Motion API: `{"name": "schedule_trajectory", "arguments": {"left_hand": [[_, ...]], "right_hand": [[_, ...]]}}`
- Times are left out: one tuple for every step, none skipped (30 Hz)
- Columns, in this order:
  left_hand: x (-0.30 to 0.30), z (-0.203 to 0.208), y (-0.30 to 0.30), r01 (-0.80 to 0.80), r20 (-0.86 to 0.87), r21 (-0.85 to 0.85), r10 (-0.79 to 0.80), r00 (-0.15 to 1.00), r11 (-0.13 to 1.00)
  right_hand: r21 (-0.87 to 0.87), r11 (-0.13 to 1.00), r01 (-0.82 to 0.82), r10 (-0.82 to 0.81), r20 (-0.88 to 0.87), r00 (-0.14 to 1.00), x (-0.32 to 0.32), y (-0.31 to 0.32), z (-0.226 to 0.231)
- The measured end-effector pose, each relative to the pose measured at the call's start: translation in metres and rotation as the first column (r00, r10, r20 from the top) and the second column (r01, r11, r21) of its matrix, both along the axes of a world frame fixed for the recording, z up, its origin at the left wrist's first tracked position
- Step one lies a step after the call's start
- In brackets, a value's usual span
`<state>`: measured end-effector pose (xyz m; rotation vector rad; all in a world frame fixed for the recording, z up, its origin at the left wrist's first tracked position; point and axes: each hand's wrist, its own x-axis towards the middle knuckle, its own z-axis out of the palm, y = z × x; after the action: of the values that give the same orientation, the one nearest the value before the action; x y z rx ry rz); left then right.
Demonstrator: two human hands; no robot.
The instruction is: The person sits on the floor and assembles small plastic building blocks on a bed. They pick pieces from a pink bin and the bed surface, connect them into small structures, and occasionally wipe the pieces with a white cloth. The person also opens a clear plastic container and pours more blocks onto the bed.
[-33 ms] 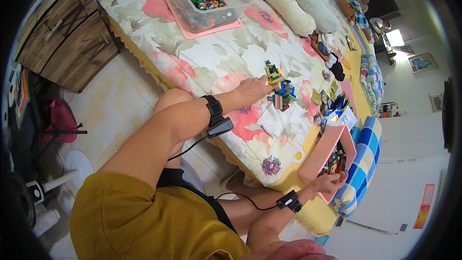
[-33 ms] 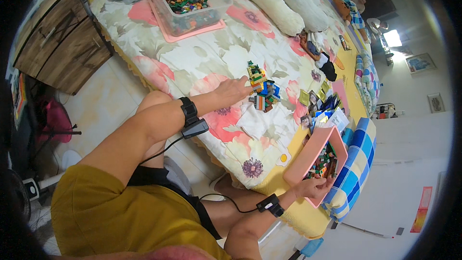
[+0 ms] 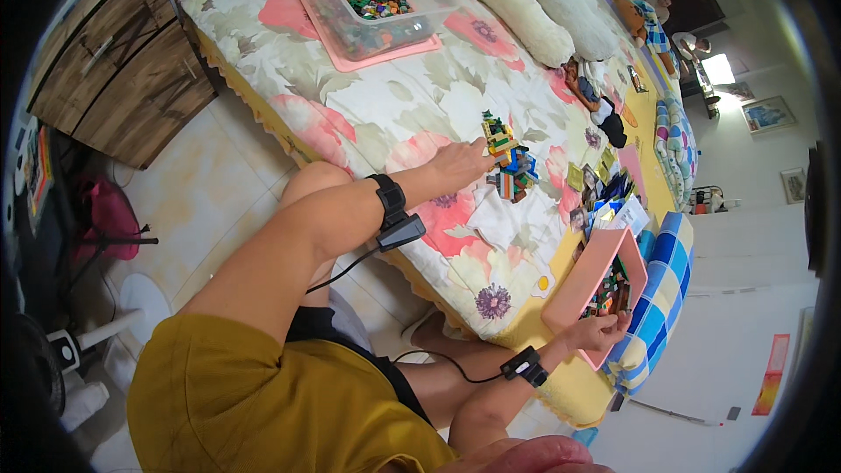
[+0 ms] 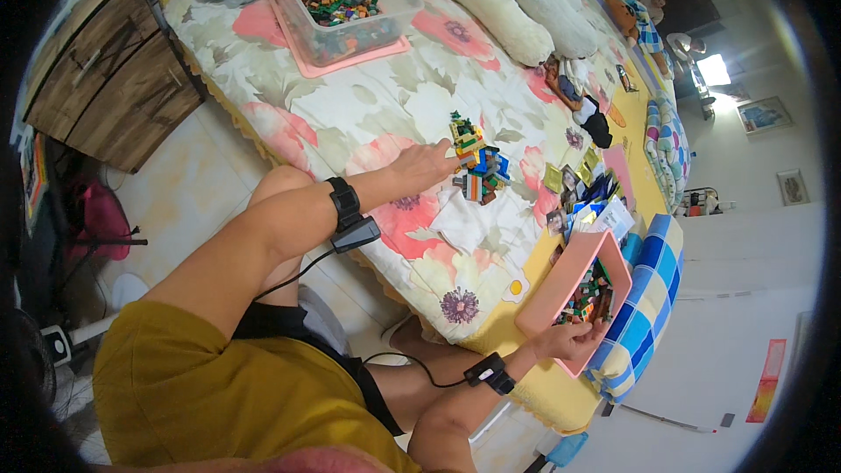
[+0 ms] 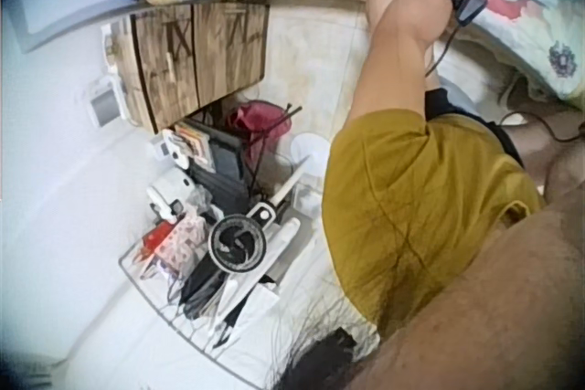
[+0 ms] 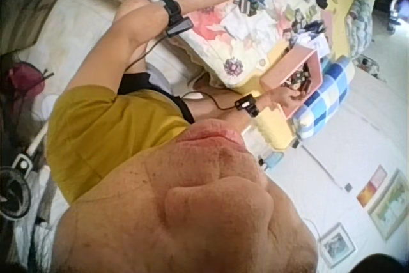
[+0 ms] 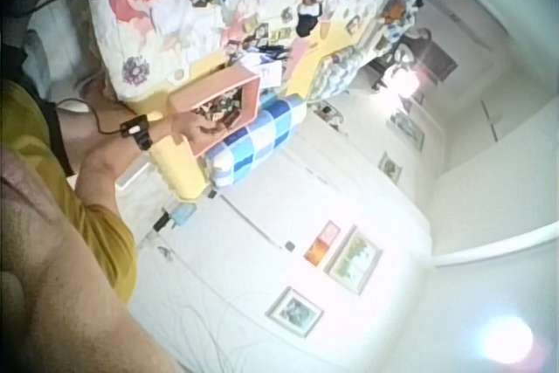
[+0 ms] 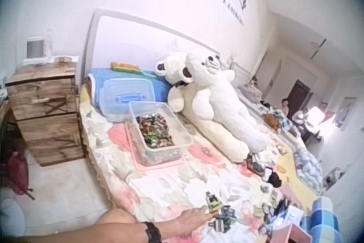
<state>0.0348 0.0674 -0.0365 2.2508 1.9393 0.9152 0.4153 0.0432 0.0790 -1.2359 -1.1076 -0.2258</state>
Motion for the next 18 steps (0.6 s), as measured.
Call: {"name": "schedule_trajectory", "arguments": {"left_hand": [[0.000,0.002,0.000,-0.030,0.022,-0.039,0.031,0.999,0.999],[0.001,0.005,0.000,-0.059,0.043,-0.081,0.063,0.997,0.995],[0.002,0.009,-0.001,-0.088,0.064,-0.132,0.097,0.993,0.987],[0.001,0.013,-0.003,-0.102,0.142,-0.130,0.120,0.983,0.986],[0.000,0.017,-0.004,-0.117,0.219,-0.139,0.145,0.965,0.983],[-0.001,0.021,-0.006,-0.131,0.294,-0.148,0.170,0.941,0.980],[-0.001,0.025,-0.008,-0.139,0.359,-0.139,0.181,0.916,0.980],[-0.001,0.030,-0.009,-0.149,0.421,-0.129,0.191,0.887,0.980],[-0.001,0.035,-0.011,-0.168,0.472,-0.126,0.208,0.857,0.978],[0.000,0.039,-0.013,-0.146,0.517,-0.078,0.165,0.840,0.986],[0.002,0.044,-0.015,-0.135,0.552,-0.035,0.131,0.823,0.990],[0.005,0.047,-0.019,-0.147,0.572,0.015,0.112,0.813,0.989],[0.011,0.051,-0.023,-0.077,0.572,0.117,-0.004,0.820,0.990],[0.016,0.054,-0.028,-0.028,0.551,0.231,-0.107,0.827,0.973],[0.021,0.057,-0.033,0.029,0.519,0.317,-0.199,0.831,0.948],[0.022,0.058,-0.036,0.125,0.374,0.460,-0.319,0.871,0.879],[0.026,0.058,-0.041,0.148,0.353,0.469,-0.338,0.872,0.871],[0.030,0.058,-0.047,0.180,0.331,0.446,-0.349,0.877,0.877]], "right_hand": [[0.002,1.000,-0.026,0.026,0.039,0.999,-0.008,-0.003,0.000],[0.001,0.999,-0.052,0.052,0.080,0.995,-0.020,-0.006,-0.002],[-0.001,0.997,-0.077,0.077,0.122,0.990,-0.033,-0.011,-0.005],[-0.034,0.990,-0.140,0.143,0.108,0.984,-0.048,-0.017,-0.010],[-0.067,0.977,-0.202,0.207,0.093,0.974,-0.067,-0.023,-0.017],[-0.098,0.964,-0.248,0.255,0.061,0.965,-0.086,-0.031,-0.023],[-0.181,0.920,-0.346,0.346,-0.034,0.938,-0.105,-0.040,-0.030],[-0.243,0.864,-0.441,0.427,-0.109,0.898,-0.125,-0.048,-0.037],[-0.273,0.807,-0.523,0.493,-0.175,0.852,-0.144,-0.054,-0.043],[-0.328,0.748,-0.577,0.532,-0.223,0.817,-0.160,-0.060,-0.046],[-0.377,0.647,-0.663,0.566,-0.346,0.748,-0.174,-0.066,-0.048],[-0.361,0.557,-0.748,0.540,-0.527,0.656,-0.189,-0.068,-0.052],[-0.306,0.479,-0.823,0.505,-0.671,0.543,-0.201,-0.067,-0.055],[-0.156,0.369,-0.916,0.396,-0.865,0.307,-0.214,-0.057,-0.054],[0.037,0.299,-0.954,0.230,-0.973,0.035,-0.223,-0.047,-0.055],[0.106,0.253,-0.962,0.175,-0.983,-0.062,-0.229,-0.039,-0.054],[0.199,0.234,-0.952,0.173,-0.972,-0.161,-0.233,-0.032,-0.054],[0.300,0.197,-0.933,0.191,-0.946,-0.264,-0.235,-0.025,-0.055]]}}
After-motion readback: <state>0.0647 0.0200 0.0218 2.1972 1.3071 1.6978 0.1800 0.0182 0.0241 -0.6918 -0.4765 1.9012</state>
